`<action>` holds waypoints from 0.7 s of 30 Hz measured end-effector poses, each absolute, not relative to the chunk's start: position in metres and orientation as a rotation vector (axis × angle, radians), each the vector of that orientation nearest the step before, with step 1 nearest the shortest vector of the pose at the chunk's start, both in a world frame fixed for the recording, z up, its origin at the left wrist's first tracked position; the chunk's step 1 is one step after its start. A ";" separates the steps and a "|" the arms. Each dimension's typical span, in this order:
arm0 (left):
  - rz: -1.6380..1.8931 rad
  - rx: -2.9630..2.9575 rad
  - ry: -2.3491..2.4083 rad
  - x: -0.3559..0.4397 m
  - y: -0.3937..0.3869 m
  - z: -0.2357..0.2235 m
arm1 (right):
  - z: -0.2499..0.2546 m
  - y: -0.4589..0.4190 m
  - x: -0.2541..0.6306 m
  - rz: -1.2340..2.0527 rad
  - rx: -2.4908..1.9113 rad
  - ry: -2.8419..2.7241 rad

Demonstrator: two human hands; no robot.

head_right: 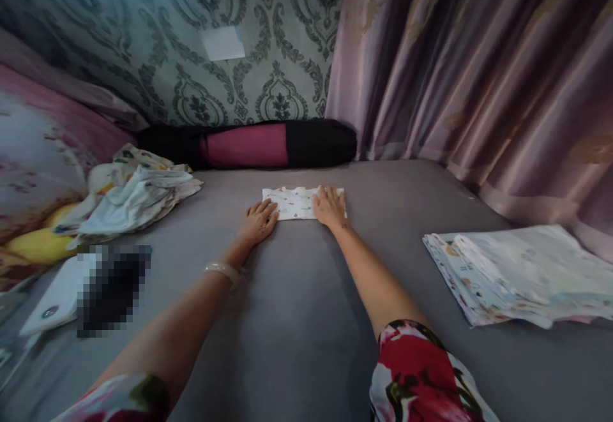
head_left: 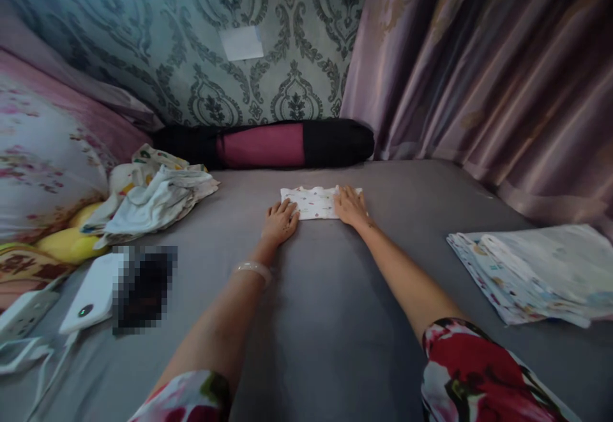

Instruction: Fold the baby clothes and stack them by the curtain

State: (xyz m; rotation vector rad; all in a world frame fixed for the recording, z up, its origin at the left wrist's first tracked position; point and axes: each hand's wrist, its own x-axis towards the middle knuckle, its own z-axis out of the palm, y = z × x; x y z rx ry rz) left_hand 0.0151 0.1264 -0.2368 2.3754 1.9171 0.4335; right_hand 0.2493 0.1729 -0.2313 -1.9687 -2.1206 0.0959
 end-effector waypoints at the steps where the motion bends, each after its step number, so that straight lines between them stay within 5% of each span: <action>1: 0.432 2.372 1.911 0.015 0.126 -0.236 | -0.233 0.173 0.254 0.054 -1.982 -2.109; 21: 0.419 2.388 1.959 0.021 0.136 -0.230 | -0.239 0.182 0.266 -0.104 -1.936 -2.256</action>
